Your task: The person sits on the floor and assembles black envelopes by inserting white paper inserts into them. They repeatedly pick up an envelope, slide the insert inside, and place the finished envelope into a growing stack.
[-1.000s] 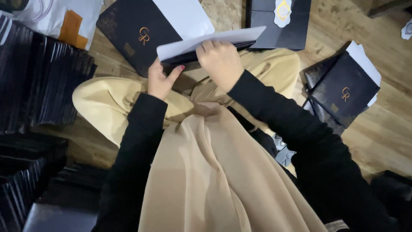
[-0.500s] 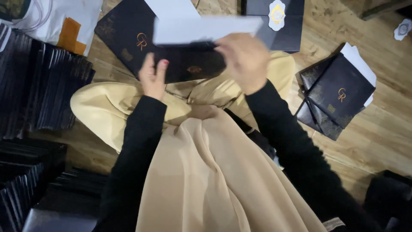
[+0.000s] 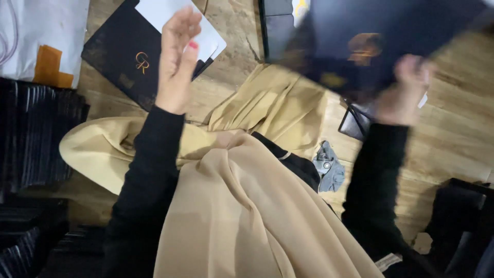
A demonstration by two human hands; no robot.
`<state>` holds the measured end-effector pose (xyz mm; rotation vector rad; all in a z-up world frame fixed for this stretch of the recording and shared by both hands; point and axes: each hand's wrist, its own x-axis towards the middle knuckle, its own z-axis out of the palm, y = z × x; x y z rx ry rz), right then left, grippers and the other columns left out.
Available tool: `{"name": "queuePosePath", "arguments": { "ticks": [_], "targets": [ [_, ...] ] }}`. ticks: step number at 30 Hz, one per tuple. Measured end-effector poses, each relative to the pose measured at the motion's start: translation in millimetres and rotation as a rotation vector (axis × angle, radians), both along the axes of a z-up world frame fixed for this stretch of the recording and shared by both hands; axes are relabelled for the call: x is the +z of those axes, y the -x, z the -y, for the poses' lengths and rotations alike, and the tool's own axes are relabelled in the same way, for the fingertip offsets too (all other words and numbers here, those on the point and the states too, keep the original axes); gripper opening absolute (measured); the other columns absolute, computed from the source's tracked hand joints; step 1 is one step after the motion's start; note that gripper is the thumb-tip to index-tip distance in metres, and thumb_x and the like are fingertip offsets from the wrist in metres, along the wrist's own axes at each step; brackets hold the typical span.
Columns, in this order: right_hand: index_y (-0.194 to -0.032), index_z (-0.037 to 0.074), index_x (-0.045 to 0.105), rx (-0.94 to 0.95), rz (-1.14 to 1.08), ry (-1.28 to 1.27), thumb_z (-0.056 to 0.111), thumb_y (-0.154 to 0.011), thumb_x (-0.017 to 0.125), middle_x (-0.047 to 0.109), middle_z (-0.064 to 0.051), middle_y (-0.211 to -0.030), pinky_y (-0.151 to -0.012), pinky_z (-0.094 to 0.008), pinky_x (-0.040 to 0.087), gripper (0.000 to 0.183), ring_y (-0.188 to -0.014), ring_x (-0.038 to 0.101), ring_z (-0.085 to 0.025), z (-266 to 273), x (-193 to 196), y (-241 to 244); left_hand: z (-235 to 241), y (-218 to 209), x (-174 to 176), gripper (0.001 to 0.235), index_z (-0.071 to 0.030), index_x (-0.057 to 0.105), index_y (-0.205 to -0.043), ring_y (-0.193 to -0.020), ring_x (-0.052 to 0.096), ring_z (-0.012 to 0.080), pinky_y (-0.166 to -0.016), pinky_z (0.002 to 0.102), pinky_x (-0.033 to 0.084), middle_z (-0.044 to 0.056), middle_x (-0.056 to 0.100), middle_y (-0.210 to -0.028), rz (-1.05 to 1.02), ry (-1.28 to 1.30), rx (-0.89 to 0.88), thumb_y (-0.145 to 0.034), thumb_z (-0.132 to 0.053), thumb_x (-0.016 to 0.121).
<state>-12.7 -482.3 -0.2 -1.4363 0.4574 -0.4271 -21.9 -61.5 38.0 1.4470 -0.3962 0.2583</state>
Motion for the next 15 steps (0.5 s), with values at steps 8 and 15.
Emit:
{"name": "queuePosePath", "arguments": {
  "ticks": [8, 15],
  "targets": [
    [-0.096, 0.008, 0.057, -0.701, -0.297, 1.498, 0.037, -0.047, 0.111, 0.061, -0.009, -0.089, -0.069, -0.036, 0.049, 0.078, -0.080, 0.060, -0.028, 296.5, -105.5, 48.7, -36.1, 8.6, -96.5, 0.027, -0.009, 0.047, -0.115, -0.102, 0.052, 0.0126, -0.093, 0.026, 0.040, 0.008, 0.056, -0.106, -0.481, -0.175, 0.068, -0.093, -0.023, 0.045],
    [-0.107, 0.002, 0.058, 0.131, -0.331, 0.688, 0.025, -0.074, 0.075, 0.065, -0.011, -0.101, -0.080, -0.029, 0.049, 0.045, -0.092, 0.062, -0.018, 98.5, -163.0, -112.5, 4.2, -6.8, -198.2, 0.031, -0.009, 0.049, -0.120, -0.104, 0.051, 0.0118, -0.092, 0.024, 0.037, 0.005, 0.056, -0.113, -0.548, -0.240, -0.060, -0.090, -0.018, 0.049]
  ]
}}
